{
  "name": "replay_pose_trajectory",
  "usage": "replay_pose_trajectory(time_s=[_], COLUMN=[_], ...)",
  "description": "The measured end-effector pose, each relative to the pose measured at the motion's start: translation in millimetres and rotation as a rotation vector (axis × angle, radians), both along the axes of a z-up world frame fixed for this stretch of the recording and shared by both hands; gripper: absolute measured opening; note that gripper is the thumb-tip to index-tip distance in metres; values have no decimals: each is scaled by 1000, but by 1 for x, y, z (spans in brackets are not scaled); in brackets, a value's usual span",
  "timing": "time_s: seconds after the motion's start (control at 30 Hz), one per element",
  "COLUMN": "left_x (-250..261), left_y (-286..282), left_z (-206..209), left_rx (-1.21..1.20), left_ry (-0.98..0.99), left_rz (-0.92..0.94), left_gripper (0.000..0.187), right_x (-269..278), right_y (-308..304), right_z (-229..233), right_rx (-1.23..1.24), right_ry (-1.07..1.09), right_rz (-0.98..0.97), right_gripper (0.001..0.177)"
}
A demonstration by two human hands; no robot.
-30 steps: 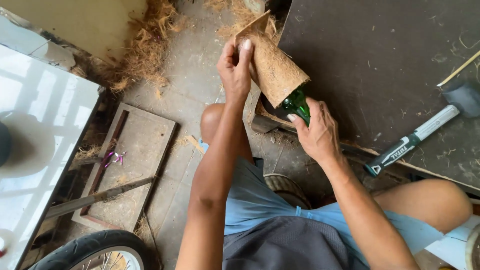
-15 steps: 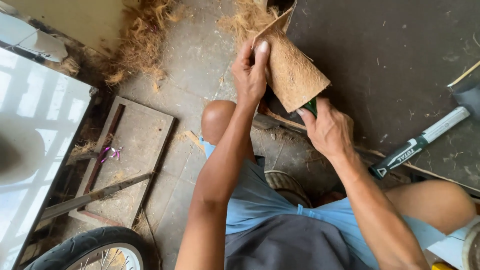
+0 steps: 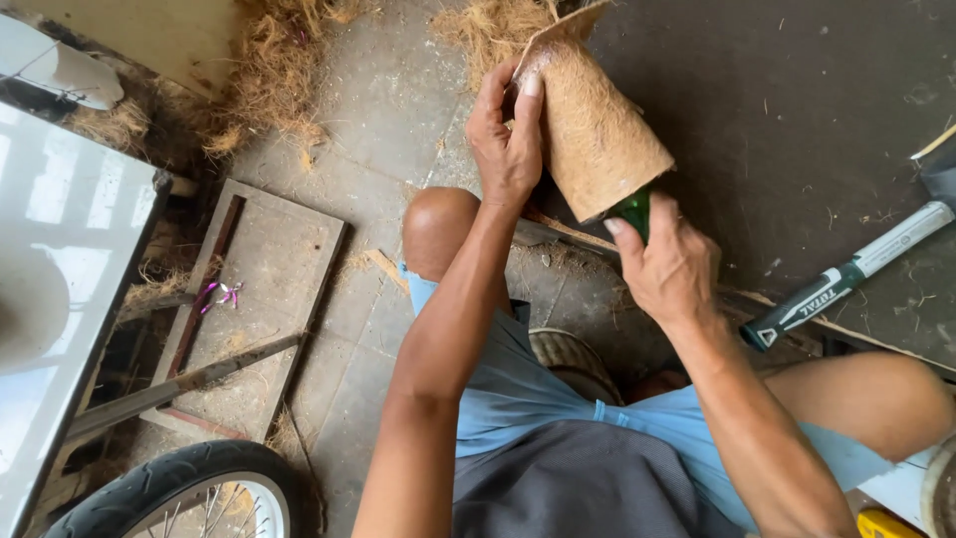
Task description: Trimming the edges of a coconut fiber sleeve with scissors and fitting it onto a glass bottle.
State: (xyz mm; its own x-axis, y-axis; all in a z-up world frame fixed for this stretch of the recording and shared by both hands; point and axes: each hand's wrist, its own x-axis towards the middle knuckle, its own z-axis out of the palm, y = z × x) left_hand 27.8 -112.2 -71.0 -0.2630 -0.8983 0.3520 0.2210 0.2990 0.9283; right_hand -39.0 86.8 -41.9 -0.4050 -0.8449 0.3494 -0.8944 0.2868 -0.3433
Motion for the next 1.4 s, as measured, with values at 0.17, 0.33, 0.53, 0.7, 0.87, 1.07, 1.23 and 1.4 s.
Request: replay_pose_trajectory(time_s=[0.17, 0.33, 0.53, 0.7, 0.87, 1.07, 1.23, 1.4], left_x=[-8, 6, 3, 8, 4, 13, 12, 12], left_y=[-13, -19, -25, -28, -34, -36, -30, -31], left_z=[-19, 4, 2, -7, -45, -49, -50, -44], left_rx=[-191, -141, -204, -46, 220, 232, 199, 199], left_ry=[-191, -268, -169, -54, -26, 39, 54, 77], left_rz=[58, -113, -92, -101, -274, -180, -199, -213], left_gripper=[33, 46, 24, 15, 44, 37, 39, 35], right_x=[-1, -15, -11, -18, -26, -35, -38, -42], right_y=[2, 8, 7, 10, 10, 3, 9, 7], right_z=[-6, 3, 0, -15, -20, -21, -13, -10], right_rx=[117, 182, 129, 67, 66, 84, 106, 60], right_ry=[-95, -600, -376, -82, -10, 49, 98, 88], right_rz=[-75, -267, -195, -68, 2, 64, 62, 96], right_gripper=[32, 34, 38, 34, 39, 39, 35, 33])
